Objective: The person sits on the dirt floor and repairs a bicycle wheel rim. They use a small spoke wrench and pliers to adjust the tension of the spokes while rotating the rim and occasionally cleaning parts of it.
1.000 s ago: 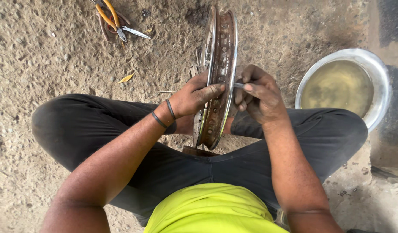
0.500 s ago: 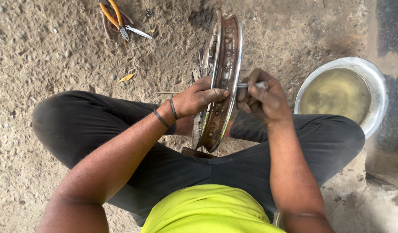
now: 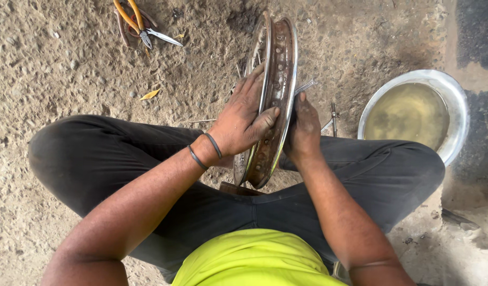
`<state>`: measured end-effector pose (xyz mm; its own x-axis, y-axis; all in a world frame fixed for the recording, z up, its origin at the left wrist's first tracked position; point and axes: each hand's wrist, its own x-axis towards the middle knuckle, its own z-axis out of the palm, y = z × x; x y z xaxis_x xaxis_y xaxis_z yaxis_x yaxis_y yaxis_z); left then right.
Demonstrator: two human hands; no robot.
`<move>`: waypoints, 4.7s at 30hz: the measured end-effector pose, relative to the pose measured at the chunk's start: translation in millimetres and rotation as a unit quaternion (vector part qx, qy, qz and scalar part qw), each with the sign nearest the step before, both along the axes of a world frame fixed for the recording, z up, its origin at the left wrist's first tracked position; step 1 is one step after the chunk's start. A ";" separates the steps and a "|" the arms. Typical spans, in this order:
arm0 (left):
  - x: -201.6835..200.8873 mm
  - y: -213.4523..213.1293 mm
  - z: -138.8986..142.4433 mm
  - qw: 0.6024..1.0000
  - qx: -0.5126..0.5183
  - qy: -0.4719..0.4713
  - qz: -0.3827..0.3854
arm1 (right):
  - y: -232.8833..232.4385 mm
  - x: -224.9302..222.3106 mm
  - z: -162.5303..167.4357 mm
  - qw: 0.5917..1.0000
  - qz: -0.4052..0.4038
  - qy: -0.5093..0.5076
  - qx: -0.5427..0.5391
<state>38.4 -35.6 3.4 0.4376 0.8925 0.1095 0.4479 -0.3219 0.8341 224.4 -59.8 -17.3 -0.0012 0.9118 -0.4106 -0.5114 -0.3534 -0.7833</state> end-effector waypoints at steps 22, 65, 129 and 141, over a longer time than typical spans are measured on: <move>-13.7 -28.0 87.7 0.977 0.012 0.212 0.036 | 24.3 -5.6 -35.1 0.977 -0.026 -0.116 -0.177; 4.7 8.2 27.3 0.991 0.032 -0.097 0.085 | 0.0 30.2 12.4 0.914 0.264 -0.275 0.140; -4.2 -45.9 64.6 0.994 -0.090 0.053 0.019 | 13.7 0.1 -70.5 0.987 0.050 -0.128 0.080; -49.7 12.7 43.3 0.970 -0.208 -0.042 0.122 | 17.4 17.7 2.8 0.970 -0.105 -0.205 0.078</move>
